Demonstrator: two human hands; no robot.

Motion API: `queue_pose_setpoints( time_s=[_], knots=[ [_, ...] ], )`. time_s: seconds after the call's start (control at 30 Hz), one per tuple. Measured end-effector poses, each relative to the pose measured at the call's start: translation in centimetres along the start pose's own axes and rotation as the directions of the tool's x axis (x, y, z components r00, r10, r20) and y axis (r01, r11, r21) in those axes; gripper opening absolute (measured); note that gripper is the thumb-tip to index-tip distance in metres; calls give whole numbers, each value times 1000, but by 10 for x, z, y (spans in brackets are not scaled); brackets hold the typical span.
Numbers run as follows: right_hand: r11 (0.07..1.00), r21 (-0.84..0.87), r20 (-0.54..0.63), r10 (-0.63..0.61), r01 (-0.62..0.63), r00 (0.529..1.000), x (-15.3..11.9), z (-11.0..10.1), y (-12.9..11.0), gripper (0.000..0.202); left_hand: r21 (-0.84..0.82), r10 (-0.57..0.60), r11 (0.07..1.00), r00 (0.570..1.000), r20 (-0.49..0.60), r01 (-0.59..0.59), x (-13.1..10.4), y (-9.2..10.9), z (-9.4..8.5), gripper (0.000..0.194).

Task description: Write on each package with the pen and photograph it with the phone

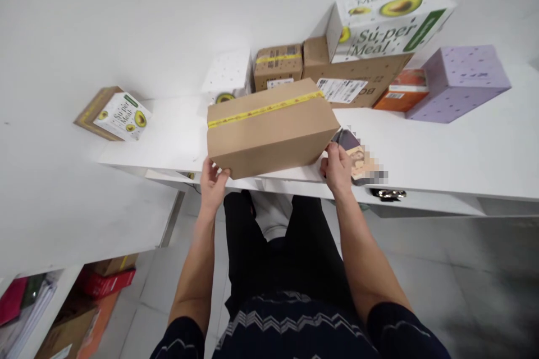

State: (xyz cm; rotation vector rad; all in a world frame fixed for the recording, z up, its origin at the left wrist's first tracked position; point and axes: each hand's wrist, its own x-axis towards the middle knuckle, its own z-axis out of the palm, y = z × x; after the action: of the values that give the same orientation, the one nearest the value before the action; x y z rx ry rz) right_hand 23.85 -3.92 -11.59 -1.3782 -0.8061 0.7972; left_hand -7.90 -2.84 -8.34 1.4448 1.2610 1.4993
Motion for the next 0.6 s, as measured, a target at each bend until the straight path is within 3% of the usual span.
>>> queue_pose_setpoints(
  time_s=[0.07, 0.1, 0.13, 0.2, 0.27, 0.33, 0.43, 0.5, 0.6],
  knots=[
    [998, 65, -34, 22, -20, 999, 3, 0, 6, 52, 80, 0, 997, 985, -171, 13, -19, -24, -15, 47],
    [995, 99, -50, 30, -25, 998, 4, 1, 8, 49, 153, -38, 985, 971, -234, 75, -35, -38, -21, 40],
    [992, 123, -60, 35, -27, 998, 5, 1, 10, 46, 254, -129, 951, 975, -182, 173, -55, -53, -24, 34],
    [987, 159, -61, 37, -27, 997, 6, 3, 12, 43, 318, -273, 911, 962, -12, 262, -103, -82, -17, 26],
    [982, 188, -62, 35, -22, 997, 6, 4, 13, 41, 376, -379, 884, 896, 231, 277, -150, -109, 8, 18],
    [976, 219, -72, 40, -23, 997, 5, 4, 13, 40, 429, -464, 862, 760, 455, 270, -184, -133, 41, 13],
    [966, 257, -91, 52, -27, 994, 2, 5, 15, 38, 514, -559, 824, 481, 675, 236, -201, -164, 78, 29],
    [965, 262, -98, 58, -30, 994, 1, 5, 17, 37, 568, -602, 798, 299, 741, 200, -198, -180, 87, 40],
    [972, 233, -146, 75, -40, 986, -1, 4, 21, 37, 627, -642, 766, 118, 757, 143, -190, -193, 82, 49]
  ],
)
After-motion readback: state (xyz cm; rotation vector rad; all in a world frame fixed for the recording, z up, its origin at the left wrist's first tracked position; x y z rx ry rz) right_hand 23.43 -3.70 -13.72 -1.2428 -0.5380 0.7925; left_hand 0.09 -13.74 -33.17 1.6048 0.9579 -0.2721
